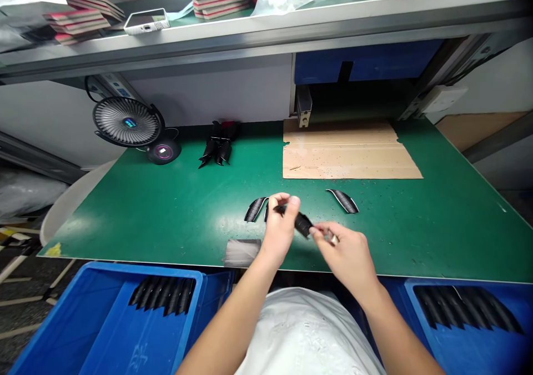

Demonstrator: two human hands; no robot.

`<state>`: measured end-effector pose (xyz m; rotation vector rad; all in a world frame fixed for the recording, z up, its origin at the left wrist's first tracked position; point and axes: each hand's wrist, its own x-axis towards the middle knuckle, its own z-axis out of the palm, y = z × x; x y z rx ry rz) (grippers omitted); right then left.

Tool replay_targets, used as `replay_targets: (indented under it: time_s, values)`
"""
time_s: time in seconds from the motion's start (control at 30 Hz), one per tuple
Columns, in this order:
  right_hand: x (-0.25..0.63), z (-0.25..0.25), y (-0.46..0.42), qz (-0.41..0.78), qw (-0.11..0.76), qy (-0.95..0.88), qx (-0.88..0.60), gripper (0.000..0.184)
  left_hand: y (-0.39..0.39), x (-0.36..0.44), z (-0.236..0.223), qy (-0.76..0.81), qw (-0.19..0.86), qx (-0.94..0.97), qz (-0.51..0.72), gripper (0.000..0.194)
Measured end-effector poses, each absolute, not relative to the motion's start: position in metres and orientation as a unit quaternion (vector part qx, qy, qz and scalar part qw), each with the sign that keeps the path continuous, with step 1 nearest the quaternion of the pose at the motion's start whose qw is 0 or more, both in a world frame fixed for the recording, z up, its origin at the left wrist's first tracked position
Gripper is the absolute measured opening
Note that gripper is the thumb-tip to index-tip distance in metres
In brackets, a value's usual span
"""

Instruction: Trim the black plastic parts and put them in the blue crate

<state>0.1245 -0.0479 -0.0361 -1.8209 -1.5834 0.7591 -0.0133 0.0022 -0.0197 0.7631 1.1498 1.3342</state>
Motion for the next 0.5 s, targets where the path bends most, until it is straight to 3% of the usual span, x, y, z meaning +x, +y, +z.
replay_targets:
  time_s: [0.1, 0.2, 0.37, 0.5]
  values:
    - [0.148, -0.077, -0.026, 0.184, 0.222, -0.564, -0.774, 0.023, 0.007, -0.019, -0.061, 0.622, 0.448, 0.474, 0.434, 0.047]
    - [0.170, -0.099, -0.015, 0.155, 0.201, -0.532, -0.808, 0.029, 0.003, -0.022, -0.082, 0.639, 0.448, 0.510, 0.362, 0.041]
    - [0.203, -0.101, -0.006, 0.098, 0.209, -0.472, -0.851, 0.044, -0.010, -0.019, -0.073, 0.609, 0.441, 0.561, 0.347, 0.036]
    - [0.223, -0.094, 0.002, 0.121, 0.218, -0.461, -0.851, 0.031, -0.009, -0.013, -0.060, 0.574, 0.471, 0.549, 0.384, 0.039]
